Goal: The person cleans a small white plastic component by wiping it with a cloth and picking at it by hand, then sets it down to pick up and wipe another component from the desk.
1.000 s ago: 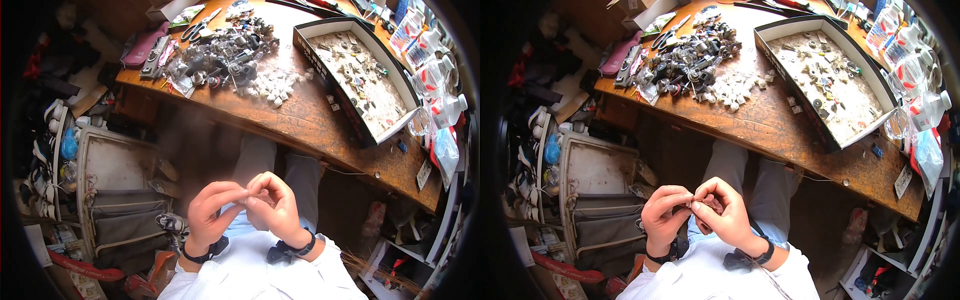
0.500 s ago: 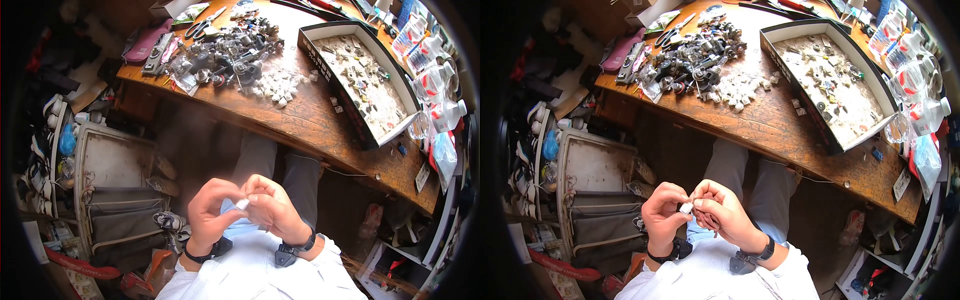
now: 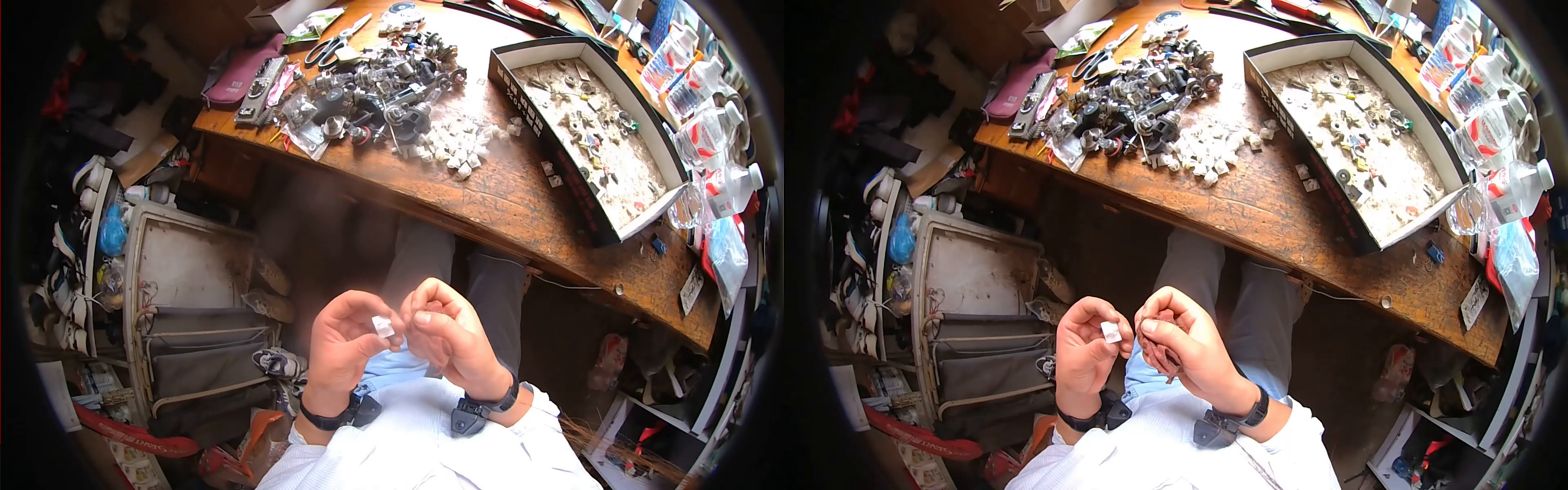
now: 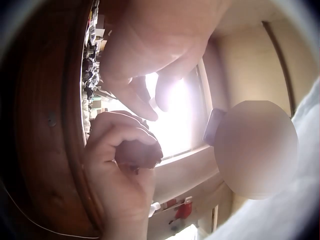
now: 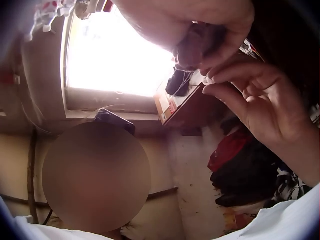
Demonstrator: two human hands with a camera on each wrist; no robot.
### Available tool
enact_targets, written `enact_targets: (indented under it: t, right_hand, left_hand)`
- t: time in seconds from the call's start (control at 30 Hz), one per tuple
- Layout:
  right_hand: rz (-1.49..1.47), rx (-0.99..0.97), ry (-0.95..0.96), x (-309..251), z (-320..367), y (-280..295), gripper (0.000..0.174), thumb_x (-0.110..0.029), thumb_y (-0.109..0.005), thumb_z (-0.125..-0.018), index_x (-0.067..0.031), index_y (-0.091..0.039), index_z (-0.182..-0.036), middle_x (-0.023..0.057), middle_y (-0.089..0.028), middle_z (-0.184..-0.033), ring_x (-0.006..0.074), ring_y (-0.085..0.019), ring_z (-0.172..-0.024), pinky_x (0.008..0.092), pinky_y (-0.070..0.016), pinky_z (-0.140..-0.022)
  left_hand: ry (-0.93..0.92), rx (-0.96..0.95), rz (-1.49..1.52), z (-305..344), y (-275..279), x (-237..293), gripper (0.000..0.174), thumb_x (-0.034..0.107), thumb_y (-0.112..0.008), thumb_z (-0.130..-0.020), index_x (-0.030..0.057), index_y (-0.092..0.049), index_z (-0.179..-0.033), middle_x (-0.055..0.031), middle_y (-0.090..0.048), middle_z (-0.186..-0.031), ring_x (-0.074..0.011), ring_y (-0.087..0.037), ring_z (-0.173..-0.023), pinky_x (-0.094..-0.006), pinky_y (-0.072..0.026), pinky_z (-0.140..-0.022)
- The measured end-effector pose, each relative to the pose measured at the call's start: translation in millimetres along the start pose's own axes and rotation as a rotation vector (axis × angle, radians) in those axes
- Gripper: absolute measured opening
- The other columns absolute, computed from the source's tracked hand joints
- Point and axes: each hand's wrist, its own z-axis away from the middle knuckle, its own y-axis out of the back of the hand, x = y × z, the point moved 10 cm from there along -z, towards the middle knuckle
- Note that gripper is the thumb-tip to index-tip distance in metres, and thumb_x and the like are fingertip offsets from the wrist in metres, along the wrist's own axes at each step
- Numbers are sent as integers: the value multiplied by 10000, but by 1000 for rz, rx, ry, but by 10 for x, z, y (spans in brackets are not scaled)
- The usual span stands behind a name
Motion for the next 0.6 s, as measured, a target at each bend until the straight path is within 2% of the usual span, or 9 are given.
enact_targets:
  t: [0.07, 0.13, 0.17, 0.27, 0.33, 0.5, 0.6]
  right_hand:
    - [64, 16, 51, 5, -2, 40, 84, -81, -602, -966, -42, -532, -992, 48, -587, -831, 75, -537, -601, 209, -427, -505]
    - [127, 33, 101, -17, 1, 48, 85, -75, -605, -968, -38, -535, -1000, 41, -584, -820, 70, -535, -585, 201, -416, -491]
    - [207, 32, 156, -68, 11, 21, 88, -60, -610, -967, -32, -538, -1010, 30, -577, -805, 63, -538, -585, 198, -411, -487]
    - [336, -8, 241, -139, 40, -56, 97, -32, -615, -963, -20, -542, -1025, 13, -563, -784, 52, -540, -579, 194, -401, -477]
    - [386, -49, 271, -157, 49, -124, 102, -19, -616, -961, -14, -543, -1031, 7, -557, -776, 48, -540, -574, 192, -396, -472]
    - [475, -45, 355, -210, 84, -140, 96, -19, -618, -961, -13, -537, -1014, 7, -549, -753, 44, -522, -545, 197, -387, -461]
    - [446, -40, 276, -170, 84, -99, 94, -28, -619, -963, -18, -535, -1003, 8, -546, -731, 43, -520, -545, 196, -384, -457]
  left_hand:
    - [-17, 3, -41, -1, 9, 21, 392, 75, -825, -803, -18, -576, -1091, -128, -677, -939, -177, -683, -808, -259, -581, -694]
    - [-58, -33, -107, 8, -10, 67, 322, -13, -765, -829, -52, -596, -1101, -145, -694, -976, -186, -691, -868, -298, -576, -785]
    - [-58, -34, -108, 19, -19, 66, 322, -13, -765, -829, -52, -596, -1101, -145, -694, -976, -186, -691, -868, -298, -576, -785]
    - [-67, 48, -282, 49, 26, 72, 313, -37, -768, -816, -66, -616, -1088, -140, -696, -976, -183, -695, -889, -294, -573, -798]
    - [-193, 62, -437, 67, 1, 184, 291, -69, -769, -792, -63, -659, -1060, -124, -701, -972, -166, -682, -845, -270, -544, -748]
    - [-299, -32, -697, 72, -82, 318, 281, -72, -782, -752, -48, -701, -1021, -107, -699, -950, -139, -647, -795, -250, -480, -680]
    - [-307, -99, -747, 75, -158, 318, 289, -77, -771, -748, -45, -704, -1027, -104, -694, -945, -131, -641, -808, -245, -470, -685]
